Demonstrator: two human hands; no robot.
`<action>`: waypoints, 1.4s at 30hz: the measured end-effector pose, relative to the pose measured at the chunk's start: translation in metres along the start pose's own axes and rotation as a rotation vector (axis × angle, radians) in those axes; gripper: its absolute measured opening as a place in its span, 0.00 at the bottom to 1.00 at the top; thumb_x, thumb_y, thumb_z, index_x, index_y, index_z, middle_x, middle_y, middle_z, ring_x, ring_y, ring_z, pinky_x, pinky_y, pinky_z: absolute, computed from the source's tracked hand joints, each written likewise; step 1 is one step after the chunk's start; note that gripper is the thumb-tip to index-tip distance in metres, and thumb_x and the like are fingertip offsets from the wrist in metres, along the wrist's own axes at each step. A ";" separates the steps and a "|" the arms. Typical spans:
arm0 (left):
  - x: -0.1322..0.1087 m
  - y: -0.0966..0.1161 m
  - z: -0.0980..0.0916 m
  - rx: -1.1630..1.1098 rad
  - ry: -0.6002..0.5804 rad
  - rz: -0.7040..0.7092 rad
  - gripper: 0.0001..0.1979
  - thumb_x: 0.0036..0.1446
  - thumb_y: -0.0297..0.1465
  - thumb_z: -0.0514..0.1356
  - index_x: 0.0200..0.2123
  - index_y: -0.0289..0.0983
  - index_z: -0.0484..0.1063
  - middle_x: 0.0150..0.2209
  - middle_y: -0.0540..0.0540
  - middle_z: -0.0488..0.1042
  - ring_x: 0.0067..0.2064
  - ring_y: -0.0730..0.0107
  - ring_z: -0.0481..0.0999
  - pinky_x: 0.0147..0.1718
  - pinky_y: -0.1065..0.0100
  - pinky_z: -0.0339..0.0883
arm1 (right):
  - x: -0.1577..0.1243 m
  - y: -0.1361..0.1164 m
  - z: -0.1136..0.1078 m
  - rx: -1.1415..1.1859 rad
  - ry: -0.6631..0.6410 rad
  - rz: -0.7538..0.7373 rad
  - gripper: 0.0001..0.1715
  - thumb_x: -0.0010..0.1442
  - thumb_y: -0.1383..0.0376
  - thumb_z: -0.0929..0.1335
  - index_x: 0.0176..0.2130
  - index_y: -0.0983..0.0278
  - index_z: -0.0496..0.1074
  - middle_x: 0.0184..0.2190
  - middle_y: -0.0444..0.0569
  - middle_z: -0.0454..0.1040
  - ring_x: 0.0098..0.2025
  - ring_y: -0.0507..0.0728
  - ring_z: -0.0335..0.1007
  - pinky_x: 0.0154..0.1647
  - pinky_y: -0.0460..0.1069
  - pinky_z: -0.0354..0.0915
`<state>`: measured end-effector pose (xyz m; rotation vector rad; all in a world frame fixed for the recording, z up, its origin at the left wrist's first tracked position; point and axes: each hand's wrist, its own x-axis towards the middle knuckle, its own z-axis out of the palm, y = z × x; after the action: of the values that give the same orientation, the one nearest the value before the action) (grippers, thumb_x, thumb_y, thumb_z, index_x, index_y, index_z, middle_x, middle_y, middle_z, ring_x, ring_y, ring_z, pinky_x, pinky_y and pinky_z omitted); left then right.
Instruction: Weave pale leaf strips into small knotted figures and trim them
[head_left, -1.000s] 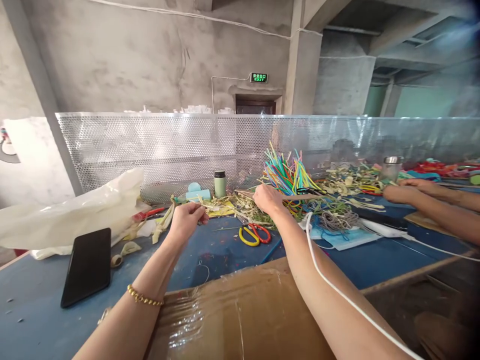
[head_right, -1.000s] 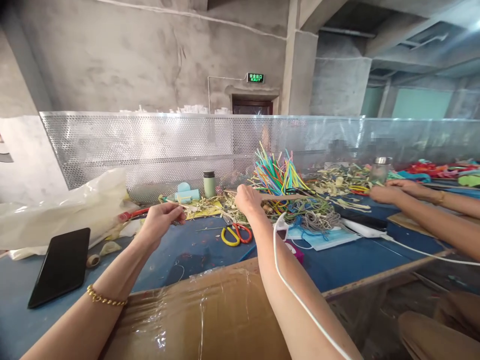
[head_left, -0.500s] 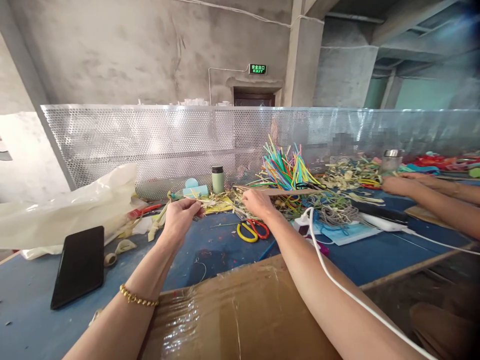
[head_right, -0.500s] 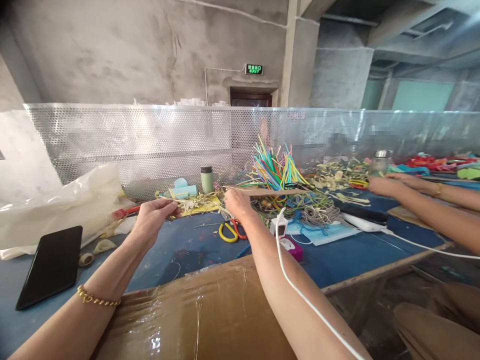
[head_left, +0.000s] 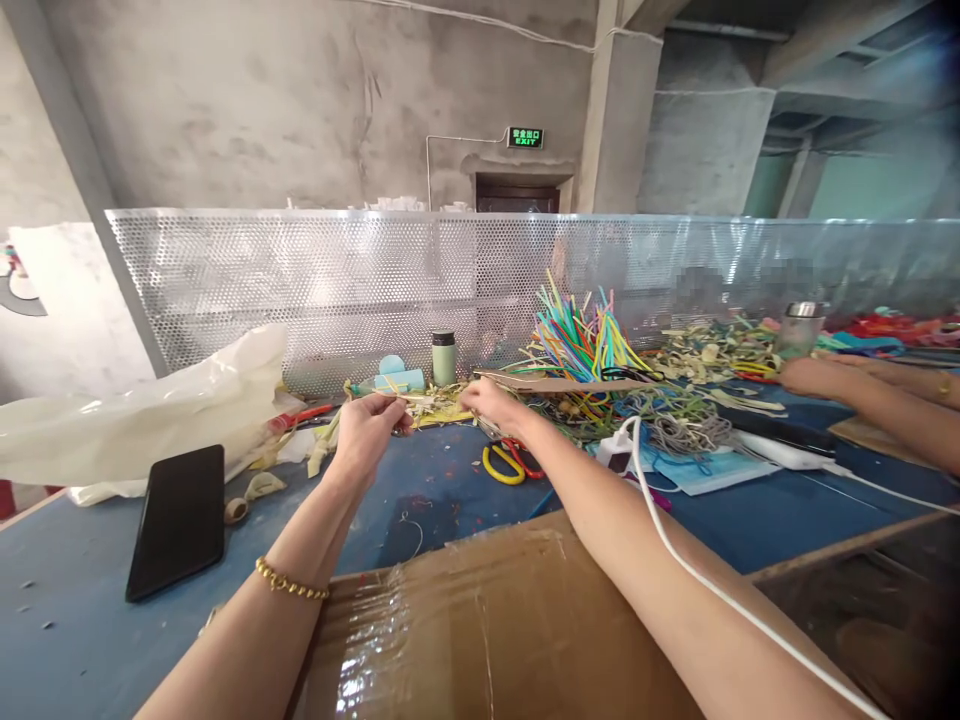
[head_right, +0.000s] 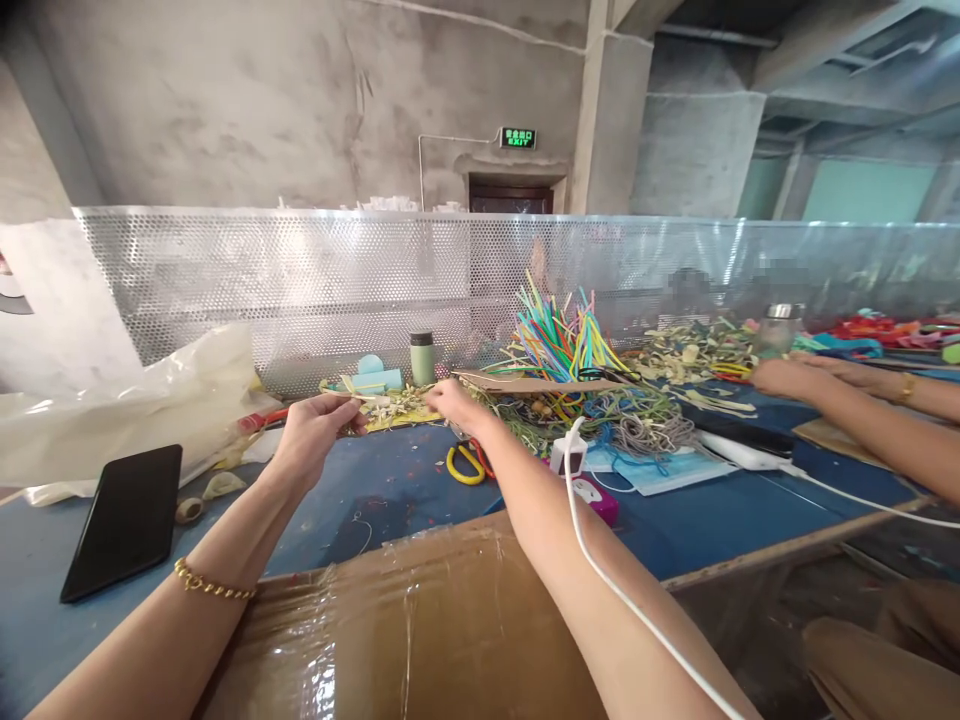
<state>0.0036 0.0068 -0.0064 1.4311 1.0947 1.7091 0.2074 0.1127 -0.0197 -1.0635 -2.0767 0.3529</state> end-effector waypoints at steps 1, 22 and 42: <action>0.001 0.001 -0.001 -0.006 0.012 -0.002 0.10 0.45 0.34 0.64 0.22 0.32 0.74 0.20 0.48 0.73 0.21 0.73 0.70 0.27 0.68 0.65 | 0.001 -0.002 -0.009 0.089 0.004 0.032 0.16 0.67 0.59 0.64 0.38 0.70 0.72 0.37 0.53 0.76 0.37 0.56 0.74 0.36 0.50 0.71; 0.008 0.003 -0.015 -0.102 -0.014 -0.083 0.10 0.38 0.33 0.68 0.22 0.31 0.75 0.23 0.46 0.74 0.23 0.74 0.70 0.26 0.69 0.62 | -0.019 -0.128 -0.064 0.653 -0.009 -0.267 0.03 0.61 0.67 0.70 0.36 0.64 0.70 0.26 0.42 0.68 0.23 0.47 0.59 0.22 0.43 0.56; 0.009 -0.002 -0.017 -0.218 -0.065 -0.129 0.14 0.39 0.33 0.70 0.30 0.30 0.78 0.29 0.45 0.77 0.25 0.72 0.74 0.29 0.67 0.64 | -0.020 -0.089 -0.008 -0.424 -0.049 -0.222 0.10 0.59 0.67 0.66 0.29 0.64 0.76 0.25 0.49 0.76 0.29 0.54 0.69 0.29 0.48 0.53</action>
<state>-0.0151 0.0125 -0.0047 1.2440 0.9144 1.6247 0.1691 0.0413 0.0237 -1.0515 -2.3466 -0.1837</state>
